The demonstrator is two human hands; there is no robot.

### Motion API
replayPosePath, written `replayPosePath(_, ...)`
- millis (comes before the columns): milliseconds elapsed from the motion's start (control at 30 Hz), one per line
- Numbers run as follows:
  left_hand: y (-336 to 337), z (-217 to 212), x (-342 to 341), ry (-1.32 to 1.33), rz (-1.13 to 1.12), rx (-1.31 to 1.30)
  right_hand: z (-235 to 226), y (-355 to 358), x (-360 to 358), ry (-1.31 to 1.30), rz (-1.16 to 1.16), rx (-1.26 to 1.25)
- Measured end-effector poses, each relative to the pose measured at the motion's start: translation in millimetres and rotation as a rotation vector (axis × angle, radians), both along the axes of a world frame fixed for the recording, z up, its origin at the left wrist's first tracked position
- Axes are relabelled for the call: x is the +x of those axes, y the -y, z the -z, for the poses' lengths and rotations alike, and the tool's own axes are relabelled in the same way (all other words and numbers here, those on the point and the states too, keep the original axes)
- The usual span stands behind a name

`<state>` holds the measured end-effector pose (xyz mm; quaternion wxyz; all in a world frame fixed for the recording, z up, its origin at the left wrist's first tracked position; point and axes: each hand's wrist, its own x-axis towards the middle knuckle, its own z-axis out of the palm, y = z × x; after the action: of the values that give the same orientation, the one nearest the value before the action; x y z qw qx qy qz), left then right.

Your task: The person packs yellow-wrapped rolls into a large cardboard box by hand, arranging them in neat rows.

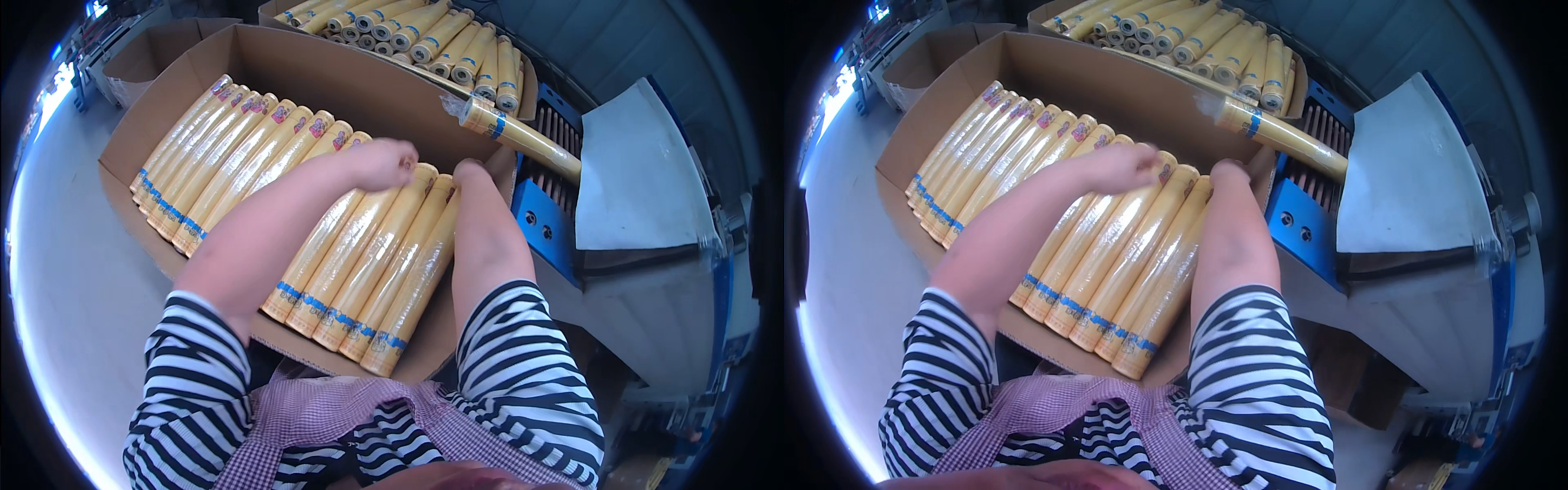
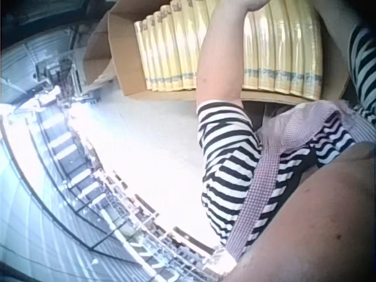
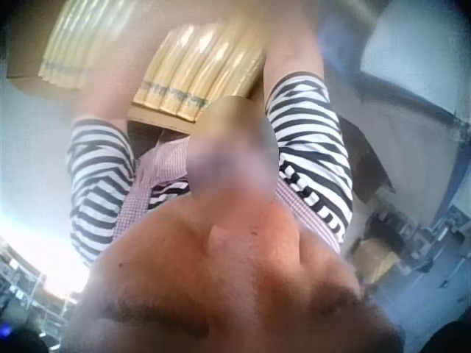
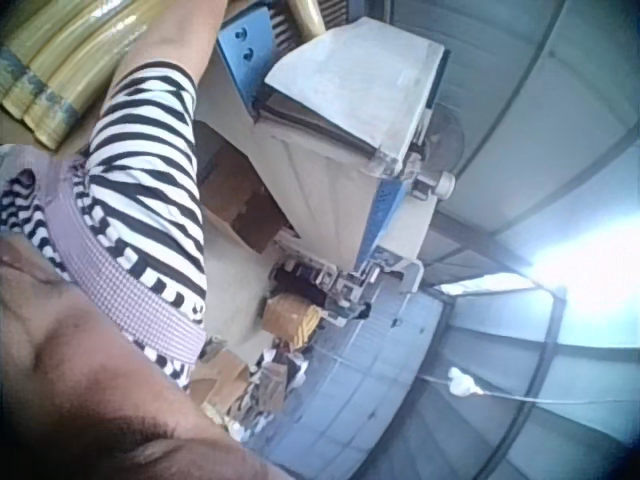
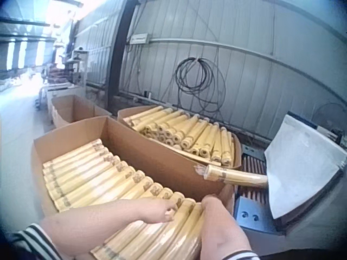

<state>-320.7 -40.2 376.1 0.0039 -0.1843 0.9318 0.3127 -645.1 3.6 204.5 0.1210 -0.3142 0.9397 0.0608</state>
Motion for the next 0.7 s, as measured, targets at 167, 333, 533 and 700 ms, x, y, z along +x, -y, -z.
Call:
replayPosePath(167,28,60,-103,-0.717,-0.571,0.765,-54,3,51,0.07,-0.189,0.261)
replayPosePath(333,36,103,-197,-0.85,-0.69,1.371,-37,-10,36,0.174,-0.19,0.187)
replayPosePath(533,42,95,-192,-1.025,-0.794,1.194,-47,-12,68,-0.103,-0.135,0.034)
replayPosePath(700,28,41,-145,-1.202,-0.727,1.158,-42,-14,58,-0.105,-0.134,0.199)
